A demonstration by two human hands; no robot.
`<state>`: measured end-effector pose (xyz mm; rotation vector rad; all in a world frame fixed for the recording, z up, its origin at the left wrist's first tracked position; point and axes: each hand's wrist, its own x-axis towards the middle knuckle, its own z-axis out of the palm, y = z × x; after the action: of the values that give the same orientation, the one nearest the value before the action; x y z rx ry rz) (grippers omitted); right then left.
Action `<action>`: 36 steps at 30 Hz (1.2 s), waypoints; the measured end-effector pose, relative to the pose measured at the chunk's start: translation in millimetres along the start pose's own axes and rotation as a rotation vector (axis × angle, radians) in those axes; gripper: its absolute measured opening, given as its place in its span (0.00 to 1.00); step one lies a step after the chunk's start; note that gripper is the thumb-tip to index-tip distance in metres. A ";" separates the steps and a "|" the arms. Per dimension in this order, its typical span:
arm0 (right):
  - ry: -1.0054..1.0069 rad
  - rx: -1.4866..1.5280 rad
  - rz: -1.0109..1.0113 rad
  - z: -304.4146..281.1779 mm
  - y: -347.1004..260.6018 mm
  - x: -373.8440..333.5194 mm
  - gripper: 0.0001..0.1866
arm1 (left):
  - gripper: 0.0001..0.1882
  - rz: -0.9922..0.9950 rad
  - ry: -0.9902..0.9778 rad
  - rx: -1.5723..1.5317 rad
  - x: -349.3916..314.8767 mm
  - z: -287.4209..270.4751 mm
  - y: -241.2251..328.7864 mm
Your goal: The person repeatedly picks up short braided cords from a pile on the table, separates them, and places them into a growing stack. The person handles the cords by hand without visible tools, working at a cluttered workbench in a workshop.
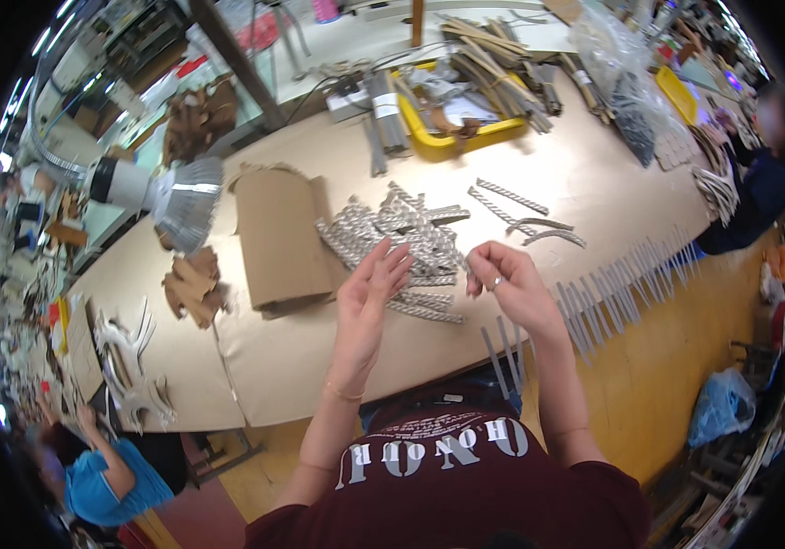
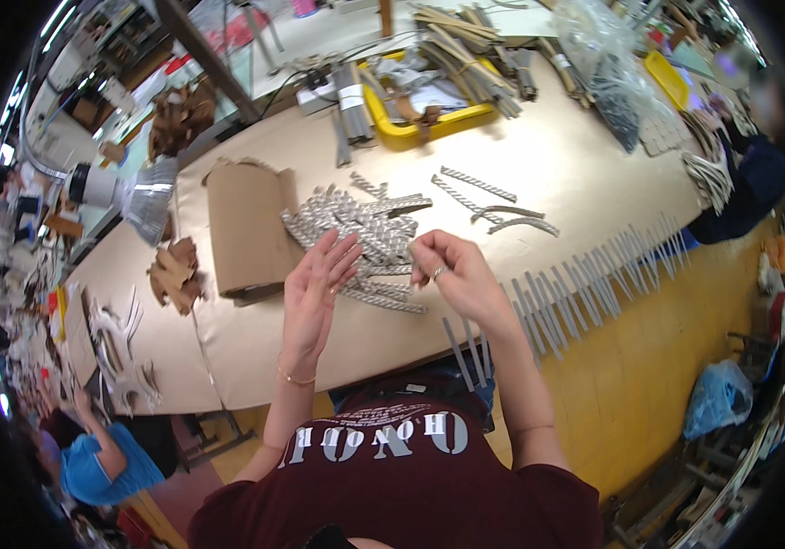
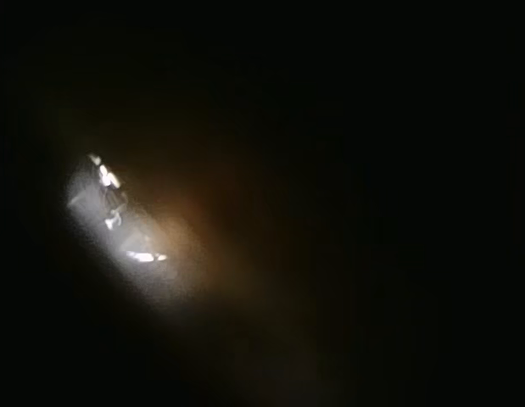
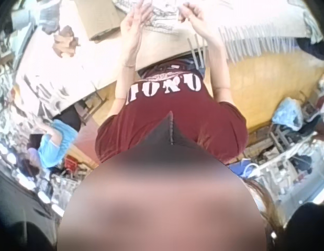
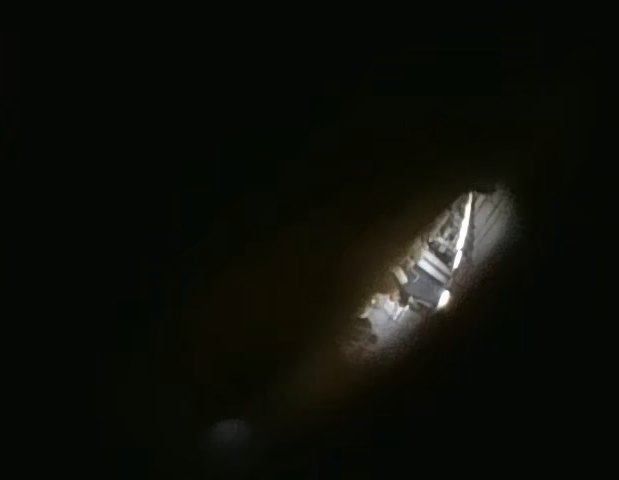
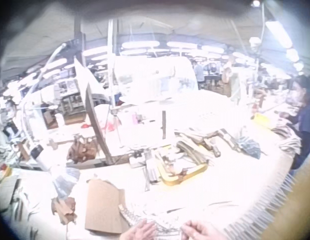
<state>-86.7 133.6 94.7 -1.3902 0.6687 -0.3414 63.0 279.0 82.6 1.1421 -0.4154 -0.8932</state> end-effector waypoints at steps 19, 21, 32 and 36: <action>-0.171 -0.328 -0.320 83.9 14.6 -28.9 0.14 | 0.12 0.110 0.139 -0.194 12.2 -50.2 1.5; -0.085 -0.476 -0.278 76.4 16.1 -16.1 0.16 | 0.13 0.137 0.145 -0.008 23.9 -51.2 0.8; 0.484 -1.116 -0.076 -32.6 28.9 53.4 0.20 | 0.16 0.558 0.286 0.978 5.6 -46.2 -13.3; 0.690 -1.421 -0.045 -83.9 36.9 66.6 0.19 | 0.11 0.478 0.266 0.916 -18.0 -39.7 -16.8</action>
<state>-92.7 34.4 40.2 -2.6650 1.6190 -0.3899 73.1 314.9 54.4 1.8550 -0.8761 -0.0839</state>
